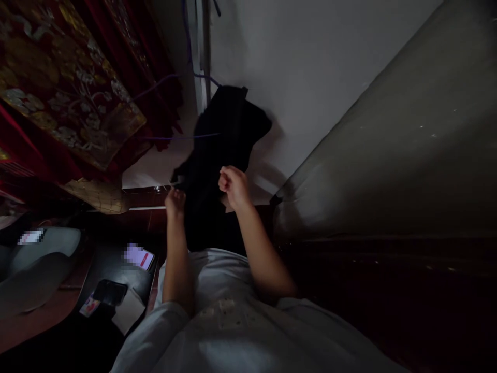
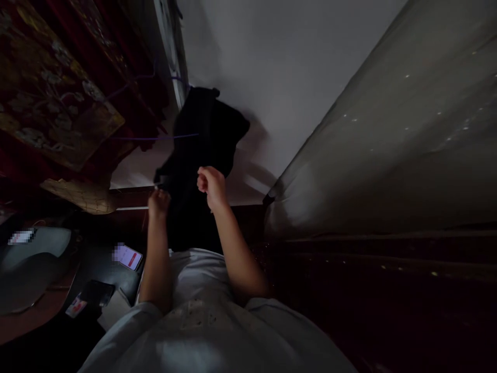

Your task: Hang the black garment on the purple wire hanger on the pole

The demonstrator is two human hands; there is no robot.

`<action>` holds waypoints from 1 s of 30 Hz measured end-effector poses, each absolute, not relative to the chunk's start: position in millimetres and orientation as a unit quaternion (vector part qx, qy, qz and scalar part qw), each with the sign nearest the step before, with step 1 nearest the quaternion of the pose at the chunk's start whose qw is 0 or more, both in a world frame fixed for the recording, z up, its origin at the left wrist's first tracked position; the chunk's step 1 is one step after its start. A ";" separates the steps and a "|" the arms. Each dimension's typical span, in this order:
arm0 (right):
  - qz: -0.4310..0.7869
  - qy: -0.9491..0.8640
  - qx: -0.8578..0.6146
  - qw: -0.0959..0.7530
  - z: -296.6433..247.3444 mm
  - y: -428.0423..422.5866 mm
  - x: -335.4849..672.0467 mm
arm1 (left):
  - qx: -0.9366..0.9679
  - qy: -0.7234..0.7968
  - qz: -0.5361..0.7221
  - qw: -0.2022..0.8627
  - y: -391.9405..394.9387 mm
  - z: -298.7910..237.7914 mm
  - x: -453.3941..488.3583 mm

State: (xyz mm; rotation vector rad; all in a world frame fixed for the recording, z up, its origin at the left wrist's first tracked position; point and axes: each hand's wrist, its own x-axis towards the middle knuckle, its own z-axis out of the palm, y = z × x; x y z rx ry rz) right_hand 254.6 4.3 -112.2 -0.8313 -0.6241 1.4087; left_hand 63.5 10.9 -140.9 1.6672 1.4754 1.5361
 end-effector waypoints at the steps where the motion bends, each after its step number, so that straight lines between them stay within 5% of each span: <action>1: 0.616 -0.219 -0.383 0.653 -117.1 9.6 263.4 | 0.574 0.535 0.563 0.259 8.9 -158.1 73.7; 4: 0.580 -0.080 -0.454 0.672 -137.4 20.6 292.9 | 0.486 0.523 0.594 0.371 10.6 -180.1 90.1; 10: 0.518 -0.054 -0.500 0.692 -157.5 11.8 301.3 | 0.488 0.430 0.633 0.421 0.9 -144.8 104.8; 13: 0.529 -0.289 -0.454 0.656 -137.0 -1.3 284.5 | 0.499 0.409 0.638 0.420 -17.7 -127.5 120.2; 18: 0.542 -0.637 -0.326 0.441 -92.6 -28.9 264.2 | 0.563 0.371 0.669 0.312 -29.4 -88.3 123.2; 20: 0.506 -0.688 -0.328 0.404 -78.2 -34.7 261.9 | 0.647 0.336 0.617 0.297 -25.6 -67.9 113.7; 25: 0.521 -0.793 -0.252 0.191 -29.6 -33.8 285.2 | 0.754 0.308 0.343 0.469 -22.8 -56.8 88.1; 30: 0.567 -0.785 -0.143 0.205 29.2 -32.9 331.1 | 0.848 0.256 0.166 0.433 -44.7 -82.8 74.9</action>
